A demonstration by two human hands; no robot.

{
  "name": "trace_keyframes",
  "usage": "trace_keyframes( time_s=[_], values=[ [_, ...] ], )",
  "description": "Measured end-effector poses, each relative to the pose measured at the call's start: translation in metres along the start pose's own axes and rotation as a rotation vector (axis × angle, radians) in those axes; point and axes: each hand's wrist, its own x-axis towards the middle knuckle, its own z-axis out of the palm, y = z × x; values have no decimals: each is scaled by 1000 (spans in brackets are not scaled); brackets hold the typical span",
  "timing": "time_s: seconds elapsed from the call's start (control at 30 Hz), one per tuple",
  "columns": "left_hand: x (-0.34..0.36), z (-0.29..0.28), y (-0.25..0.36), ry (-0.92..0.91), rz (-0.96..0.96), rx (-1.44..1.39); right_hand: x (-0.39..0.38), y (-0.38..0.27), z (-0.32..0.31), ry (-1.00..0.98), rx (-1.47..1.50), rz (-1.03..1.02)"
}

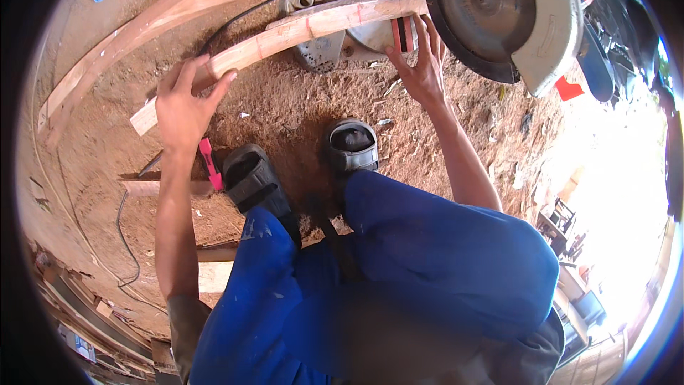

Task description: The person uses a miter saw to cut a thin piece of wood, positioning the wood against the saw fence and then lowering the blade to make the cut.

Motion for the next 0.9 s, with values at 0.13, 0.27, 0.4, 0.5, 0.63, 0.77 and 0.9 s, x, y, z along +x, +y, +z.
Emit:
trace_keyframes(
  time_s=[0.13, 0.27, 0.4, 0.5, 0.63, 0.77, 0.9],
  values=[
    [1, -3, 7, -36, -1, 38, 0, -3, -5, -39, 32, 71],
    [13, -15, 33, -115, 52, -22, 0, -2, -13, -86, 196, 149],
    [46, -50, 71, -241, 246, -27, 4, -4, -9, -74, 129, 157],
    [77, -76, 97, -480, 372, -17, 1, -4, -9, -40, 230, 167],
    [122, -108, 145, -794, 392, -6, -4, 5, 5, 17, 170, 185],
    [142, -128, 192, -786, 537, 60, -4, 4, -1, -112, 226, 257],
    [142, -139, 225, -857, 555, 151, -6, 3, 3, -99, 181, 269]
  ],
)
